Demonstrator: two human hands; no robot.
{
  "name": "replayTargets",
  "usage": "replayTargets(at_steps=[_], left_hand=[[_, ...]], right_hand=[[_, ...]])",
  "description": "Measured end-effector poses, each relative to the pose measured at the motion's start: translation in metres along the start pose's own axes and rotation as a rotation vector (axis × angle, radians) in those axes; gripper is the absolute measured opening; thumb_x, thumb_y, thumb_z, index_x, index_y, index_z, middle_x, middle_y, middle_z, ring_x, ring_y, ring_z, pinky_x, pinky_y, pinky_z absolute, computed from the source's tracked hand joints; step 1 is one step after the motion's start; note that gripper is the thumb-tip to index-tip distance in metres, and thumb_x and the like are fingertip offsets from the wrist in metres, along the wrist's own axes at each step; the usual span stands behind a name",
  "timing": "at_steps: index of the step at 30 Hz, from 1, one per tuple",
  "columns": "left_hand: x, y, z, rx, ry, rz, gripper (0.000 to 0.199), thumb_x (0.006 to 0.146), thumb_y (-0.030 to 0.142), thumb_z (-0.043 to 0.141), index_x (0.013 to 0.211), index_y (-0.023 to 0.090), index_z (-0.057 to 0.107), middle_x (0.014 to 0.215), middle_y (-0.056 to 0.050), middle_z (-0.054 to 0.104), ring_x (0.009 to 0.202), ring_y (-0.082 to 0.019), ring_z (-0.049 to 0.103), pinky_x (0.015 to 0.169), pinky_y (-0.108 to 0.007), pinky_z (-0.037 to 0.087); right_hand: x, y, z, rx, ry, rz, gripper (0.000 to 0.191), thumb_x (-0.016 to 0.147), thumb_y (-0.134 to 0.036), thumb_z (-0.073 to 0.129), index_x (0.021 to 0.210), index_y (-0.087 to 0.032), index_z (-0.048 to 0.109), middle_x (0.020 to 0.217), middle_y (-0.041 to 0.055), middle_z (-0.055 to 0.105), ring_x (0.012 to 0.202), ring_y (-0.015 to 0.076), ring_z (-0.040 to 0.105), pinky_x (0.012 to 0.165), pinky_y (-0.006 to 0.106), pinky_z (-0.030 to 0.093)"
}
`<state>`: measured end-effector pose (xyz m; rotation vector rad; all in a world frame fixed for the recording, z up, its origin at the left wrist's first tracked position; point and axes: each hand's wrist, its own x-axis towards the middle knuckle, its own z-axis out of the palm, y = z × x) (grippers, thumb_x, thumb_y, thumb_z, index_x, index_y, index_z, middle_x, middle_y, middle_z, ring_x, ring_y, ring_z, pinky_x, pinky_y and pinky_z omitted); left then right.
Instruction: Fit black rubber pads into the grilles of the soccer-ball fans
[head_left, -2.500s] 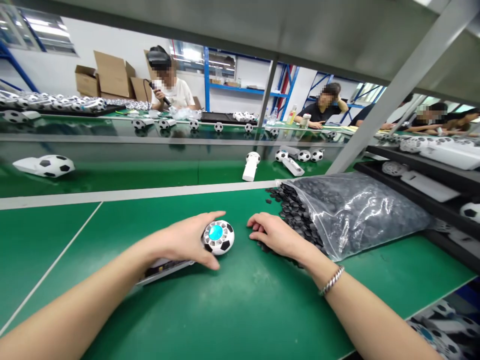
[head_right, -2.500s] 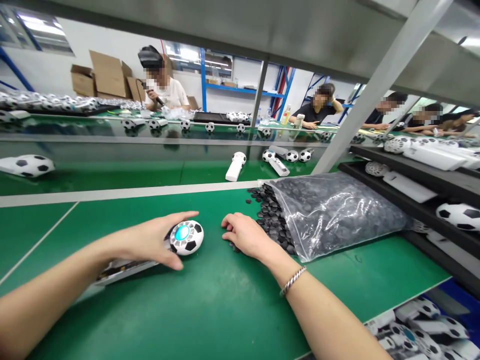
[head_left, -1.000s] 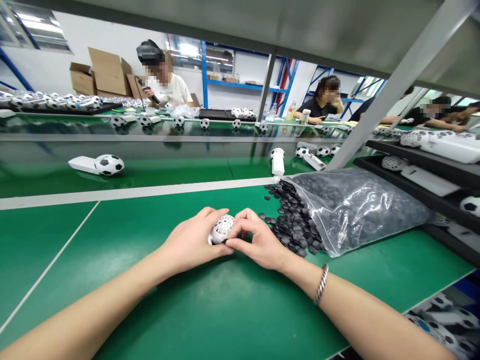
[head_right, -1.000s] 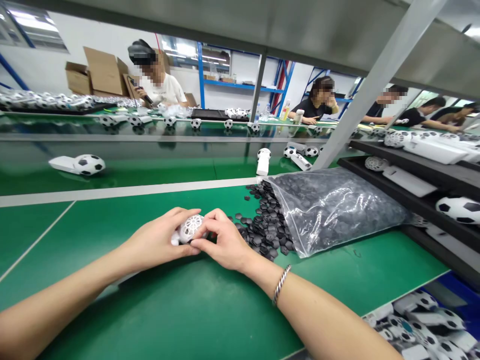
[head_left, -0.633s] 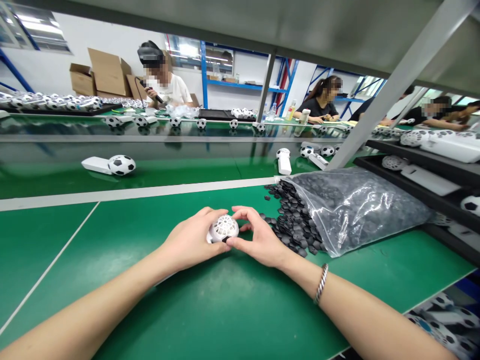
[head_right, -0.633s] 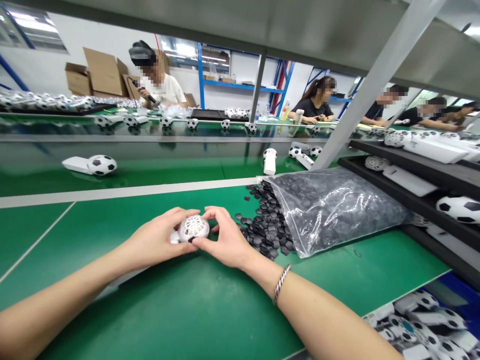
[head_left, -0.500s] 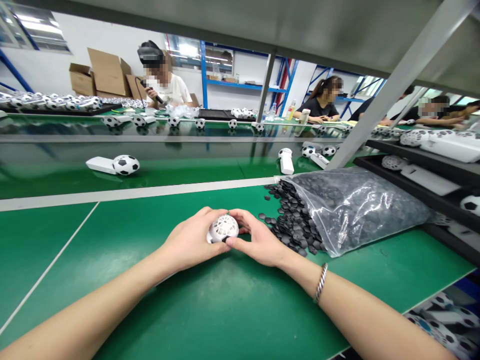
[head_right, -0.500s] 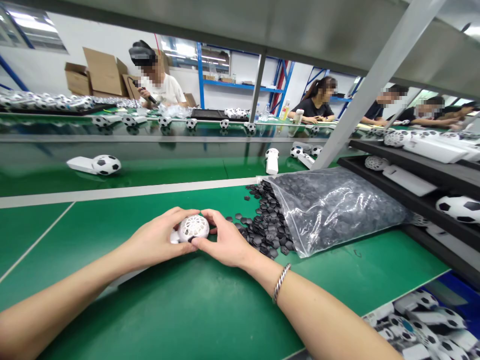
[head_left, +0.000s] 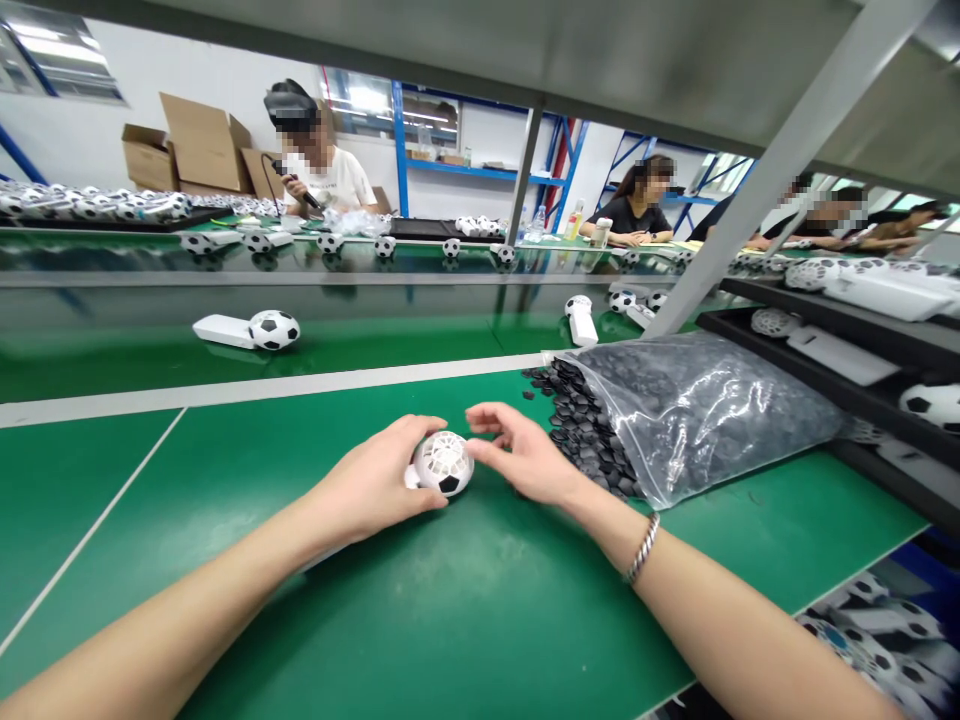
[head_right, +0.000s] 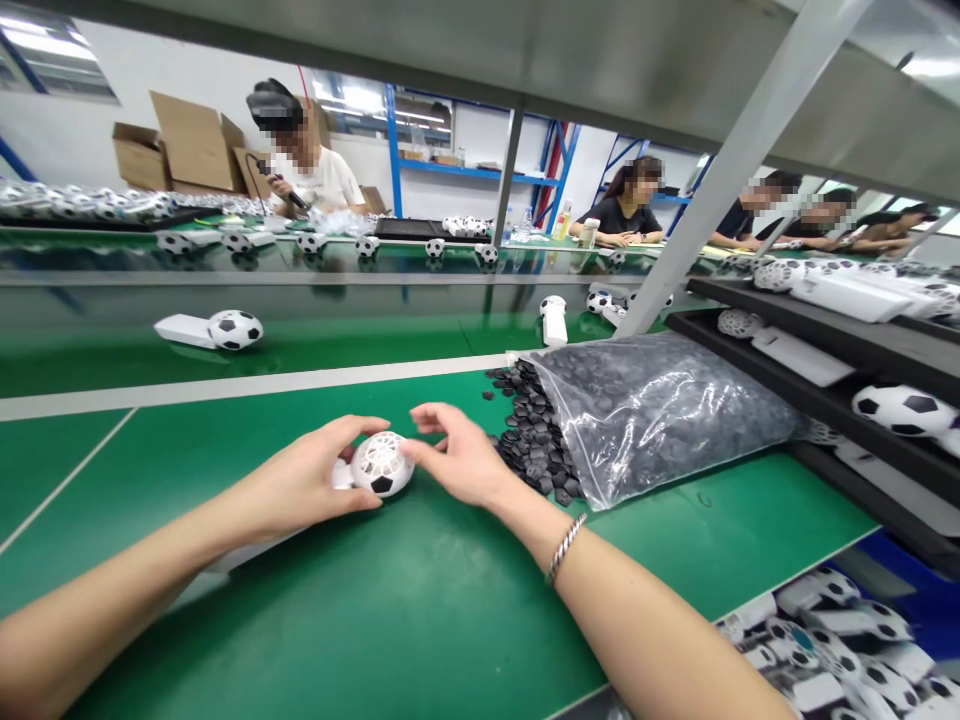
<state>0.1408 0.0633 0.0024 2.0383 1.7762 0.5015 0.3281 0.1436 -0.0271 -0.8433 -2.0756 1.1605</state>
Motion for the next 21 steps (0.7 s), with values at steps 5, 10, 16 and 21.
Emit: replayTargets(at_steps=[5, 10, 16, 21], left_hand=[[0.000, -0.009, -0.006, 0.166, 0.003, 0.170, 0.059, 0.070, 0.013, 0.046, 0.126, 0.029, 0.040, 0.126, -0.001, 0.048, 0.107, -0.022, 0.050, 0.087, -0.034, 0.040], [0.004, -0.011, -0.006, 0.326, 0.065, 0.279, 0.066, 0.070, 0.001, 0.036, 0.127, 0.033, 0.043, 0.123, -0.001, 0.053, 0.109, -0.024, 0.046, 0.089, -0.041, 0.035], [0.007, -0.010, 0.001, 0.317, 0.102, 0.298, 0.065, 0.073, -0.002, 0.032, 0.125, 0.034, 0.045, 0.128, 0.002, 0.052, 0.114, -0.021, 0.043, 0.103, -0.050, 0.021], [0.008, -0.014, 0.003, 0.263, 0.102, 0.217, 0.063, 0.070, 0.008, 0.043, 0.130, 0.026, 0.039, 0.130, -0.004, 0.049, 0.119, -0.025, 0.038, 0.104, -0.048, 0.022]], right_hand=[[0.010, 0.015, -0.029, -0.441, 0.193, -0.008, 0.012, 0.079, -0.020, 0.057, 0.091, -0.017, 0.059, 0.089, 0.0043, 0.057, 0.082, 0.0144, 0.055, 0.073, 0.030, 0.046], [0.009, 0.023, -0.034, -0.560, 0.125, -0.007, 0.007, 0.073, -0.022, 0.065, 0.079, -0.020, 0.064, 0.081, 0.0037, 0.056, 0.084, 0.0187, 0.051, 0.080, 0.036, 0.040], [0.008, 0.023, -0.029, -0.595, 0.051, 0.007, 0.006, 0.073, -0.022, 0.066, 0.077, -0.019, 0.064, 0.078, 0.0040, 0.056, 0.082, 0.0188, 0.050, 0.079, 0.035, 0.039], [0.008, 0.016, -0.026, -0.540, 0.007, -0.023, 0.005, 0.074, -0.017, 0.063, 0.074, -0.019, 0.058, 0.073, -0.0002, 0.057, 0.071, 0.0134, 0.052, 0.068, 0.027, 0.041]])
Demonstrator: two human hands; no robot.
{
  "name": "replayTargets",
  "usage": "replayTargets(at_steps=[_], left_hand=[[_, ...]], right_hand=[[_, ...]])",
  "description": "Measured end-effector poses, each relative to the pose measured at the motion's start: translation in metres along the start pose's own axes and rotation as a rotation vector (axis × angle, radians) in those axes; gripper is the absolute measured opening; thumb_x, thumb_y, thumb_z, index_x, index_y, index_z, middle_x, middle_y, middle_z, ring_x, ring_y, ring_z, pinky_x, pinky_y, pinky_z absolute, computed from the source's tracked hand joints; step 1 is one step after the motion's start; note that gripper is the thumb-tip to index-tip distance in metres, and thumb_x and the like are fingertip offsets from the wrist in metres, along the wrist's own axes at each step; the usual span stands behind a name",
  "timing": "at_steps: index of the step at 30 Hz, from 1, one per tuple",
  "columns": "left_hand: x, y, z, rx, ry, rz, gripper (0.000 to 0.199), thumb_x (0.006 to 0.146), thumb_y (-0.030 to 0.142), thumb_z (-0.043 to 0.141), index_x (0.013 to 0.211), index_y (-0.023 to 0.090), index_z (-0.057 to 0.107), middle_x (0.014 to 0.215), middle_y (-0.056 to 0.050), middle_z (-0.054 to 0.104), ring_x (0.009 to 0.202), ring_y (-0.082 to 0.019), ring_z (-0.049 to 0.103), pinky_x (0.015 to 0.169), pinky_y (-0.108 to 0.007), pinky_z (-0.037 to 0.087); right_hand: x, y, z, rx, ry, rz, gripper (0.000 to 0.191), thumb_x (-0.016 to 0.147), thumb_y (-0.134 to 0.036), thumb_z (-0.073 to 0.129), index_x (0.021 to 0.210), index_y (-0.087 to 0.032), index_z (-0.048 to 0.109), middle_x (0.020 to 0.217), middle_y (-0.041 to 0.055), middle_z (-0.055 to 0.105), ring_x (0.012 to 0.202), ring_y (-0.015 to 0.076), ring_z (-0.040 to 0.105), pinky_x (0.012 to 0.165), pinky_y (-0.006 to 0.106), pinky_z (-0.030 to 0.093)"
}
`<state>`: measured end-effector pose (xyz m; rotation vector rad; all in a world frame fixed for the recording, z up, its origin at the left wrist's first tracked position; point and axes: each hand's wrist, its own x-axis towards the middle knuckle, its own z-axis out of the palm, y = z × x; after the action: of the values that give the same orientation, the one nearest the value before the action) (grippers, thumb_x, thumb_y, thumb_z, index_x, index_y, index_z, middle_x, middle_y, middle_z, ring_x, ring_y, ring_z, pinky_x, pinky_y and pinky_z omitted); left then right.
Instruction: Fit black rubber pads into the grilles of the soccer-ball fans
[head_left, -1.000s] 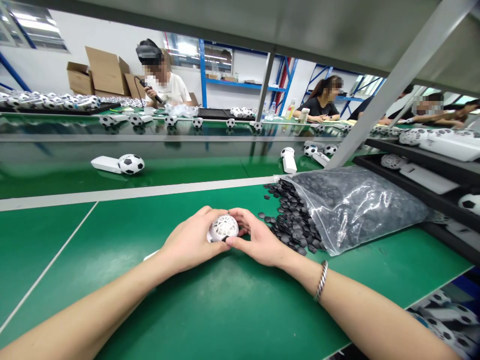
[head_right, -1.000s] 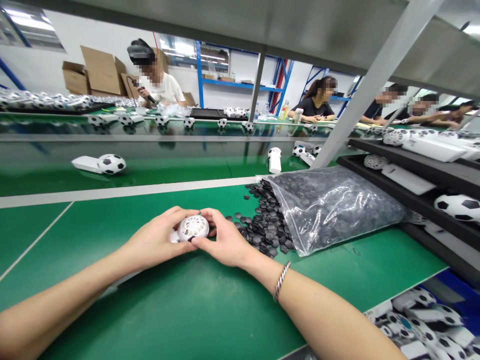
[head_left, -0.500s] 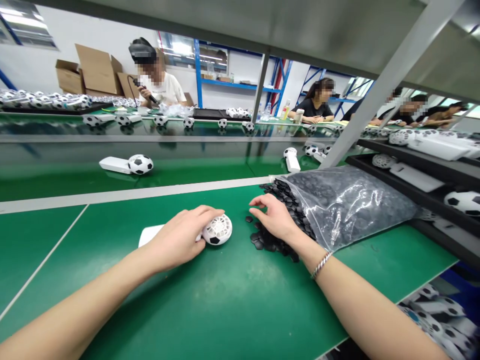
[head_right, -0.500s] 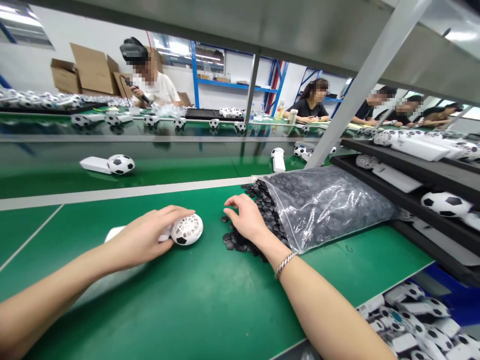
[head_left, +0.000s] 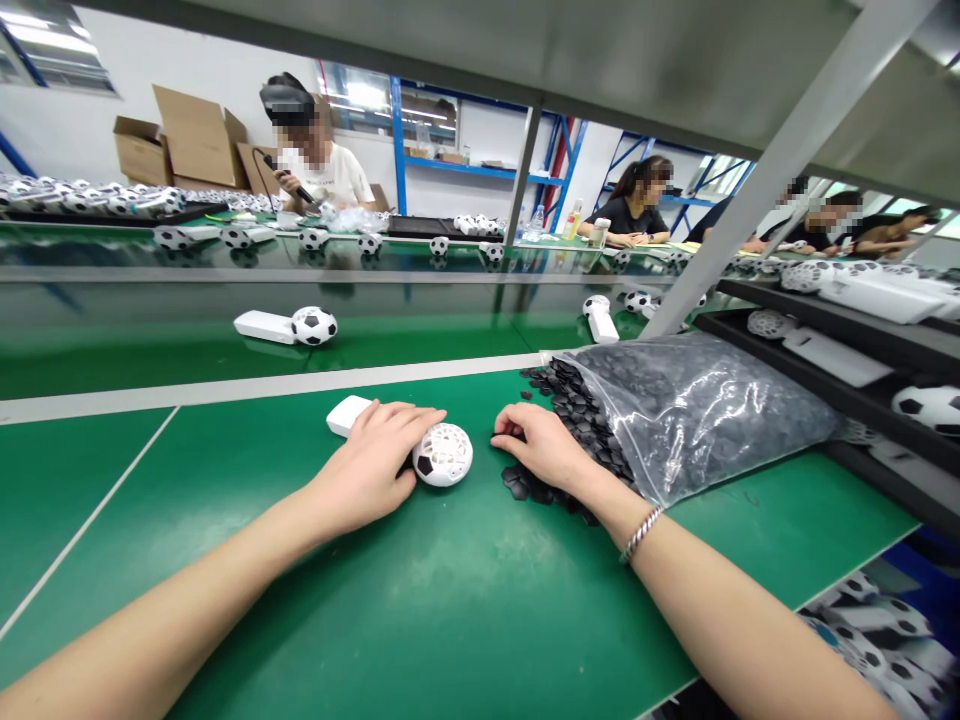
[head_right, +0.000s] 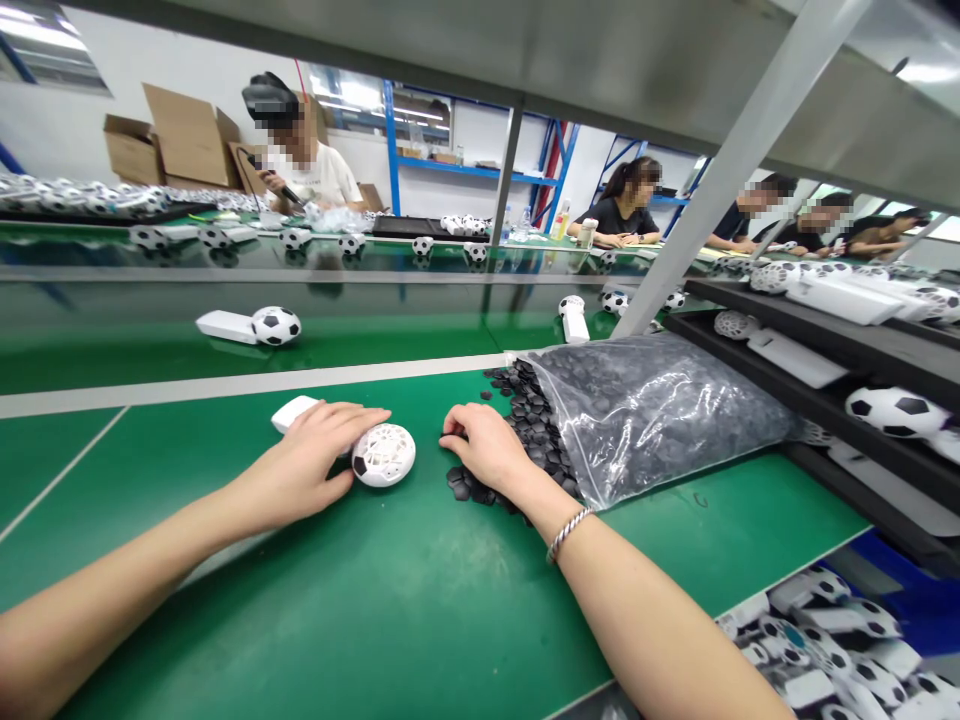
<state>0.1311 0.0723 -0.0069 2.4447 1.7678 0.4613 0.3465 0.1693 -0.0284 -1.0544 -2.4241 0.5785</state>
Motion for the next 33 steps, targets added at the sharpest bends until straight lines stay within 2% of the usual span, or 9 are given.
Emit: replayTargets(at_steps=[3, 5, 11, 15, 19, 21, 24, 27, 33], left_hand=[[0.000, -0.001, -0.001, -0.043, -0.036, 0.005, 0.061, 0.069, 0.022, 0.055, 0.128, 0.024, 0.041, 0.129, -0.005, 0.048, 0.120, -0.027, 0.037, 0.104, -0.047, 0.022], [0.000, -0.001, -0.002, -0.069, -0.037, -0.001, 0.063, 0.067, 0.035, 0.061, 0.126, 0.025, 0.042, 0.129, -0.005, 0.048, 0.120, -0.028, 0.036, 0.103, -0.048, 0.021], [0.002, 0.003, 0.000, -0.115, -0.009, -0.042, 0.065, 0.066, 0.052, 0.063, 0.122, 0.025, 0.046, 0.125, -0.006, 0.051, 0.117, -0.029, 0.038, 0.102, -0.050, 0.020], [0.001, 0.007, 0.006, -0.101, 0.024, -0.069, 0.070, 0.064, 0.057, 0.063, 0.123, 0.023, 0.045, 0.122, -0.007, 0.053, 0.118, -0.030, 0.037, 0.102, -0.052, 0.019], [0.001, 0.012, 0.011, -0.072, 0.077, -0.081, 0.063, 0.069, 0.056, 0.059, 0.121, 0.022, 0.047, 0.120, -0.006, 0.056, 0.116, -0.029, 0.038, 0.103, -0.053, 0.017], [0.002, 0.013, 0.011, -0.065, 0.094, -0.082, 0.057, 0.070, 0.053, 0.059, 0.117, 0.022, 0.049, 0.118, -0.005, 0.057, 0.115, -0.029, 0.040, 0.102, -0.053, 0.018], [0.002, 0.015, 0.010, -0.061, 0.098, -0.094, 0.053, 0.070, 0.048, 0.059, 0.116, 0.022, 0.050, 0.114, -0.006, 0.058, 0.115, -0.029, 0.040, 0.101, -0.052, 0.023], [0.002, 0.016, 0.009, -0.063, 0.101, -0.103, 0.052, 0.069, 0.046, 0.059, 0.115, 0.021, 0.051, 0.113, -0.006, 0.059, 0.114, -0.030, 0.041, 0.099, -0.052, 0.025], [0.002, 0.016, 0.011, -0.087, 0.150, -0.091, 0.050, 0.068, 0.043, 0.061, 0.112, 0.021, 0.054, 0.106, -0.006, 0.060, 0.108, -0.029, 0.043, 0.097, -0.049, 0.030]], right_hand=[[-0.004, -0.010, -0.002, 0.144, -0.017, -0.069, 0.003, 0.079, -0.021, 0.060, 0.078, -0.019, 0.058, 0.072, -0.0019, 0.058, 0.064, 0.0103, 0.052, 0.061, 0.023, 0.042], [-0.007, -0.018, -0.004, 0.249, -0.011, -0.125, 0.004, 0.080, -0.022, 0.058, 0.080, -0.019, 0.059, 0.075, -0.0012, 0.059, 0.067, 0.0106, 0.053, 0.062, 0.023, 0.043], [-0.016, -0.032, -0.004, 0.383, -0.058, -0.262, 0.006, 0.081, -0.020, 0.058, 0.084, -0.021, 0.064, 0.084, 0.0009, 0.061, 0.082, 0.0133, 0.056, 0.079, 0.029, 0.044], [-0.016, -0.033, 0.006, 0.439, -0.030, -0.256, 0.005, 0.075, -0.020, 0.066, 0.078, -0.021, 0.063, 0.089, 0.0013, 0.054, 0.090, 0.0143, 0.054, 0.087, 0.033, 0.042], [-0.015, -0.032, 0.014, 0.475, 0.009, -0.221, 0.010, 0.073, -0.021, 0.068, 0.076, -0.020, 0.059, 0.092, 0.0019, 0.050, 0.095, 0.0142, 0.051, 0.083, 0.030, 0.044], [-0.014, -0.032, 0.016, 0.476, 0.013, -0.190, 0.016, 0.071, -0.022, 0.069, 0.080, -0.020, 0.056, 0.102, 0.0037, 0.051, 0.102, 0.0159, 0.049, 0.080, 0.029, 0.045], [-0.014, -0.030, 0.018, 0.516, -0.036, -0.115, 0.037, 0.069, -0.024, 0.069, 0.101, -0.022, 0.050, 0.120, 0.0076, 0.048, 0.115, 0.0196, 0.044, 0.083, 0.033, 0.046], [-0.013, -0.026, 0.022, 0.588, -0.134, -0.085, 0.057, 0.073, -0.027, 0.066, 0.122, -0.023, 0.037, 0.130, 0.0098, 0.044, 0.121, 0.0206, 0.041, 0.090, 0.037, 0.045], [-0.013, -0.023, 0.027, 0.698, -0.199, -0.155, 0.058, 0.078, -0.024, 0.061, 0.128, -0.022, 0.032, 0.133, 0.0094, 0.042, 0.123, 0.0177, 0.041, 0.100, 0.036, 0.038]])
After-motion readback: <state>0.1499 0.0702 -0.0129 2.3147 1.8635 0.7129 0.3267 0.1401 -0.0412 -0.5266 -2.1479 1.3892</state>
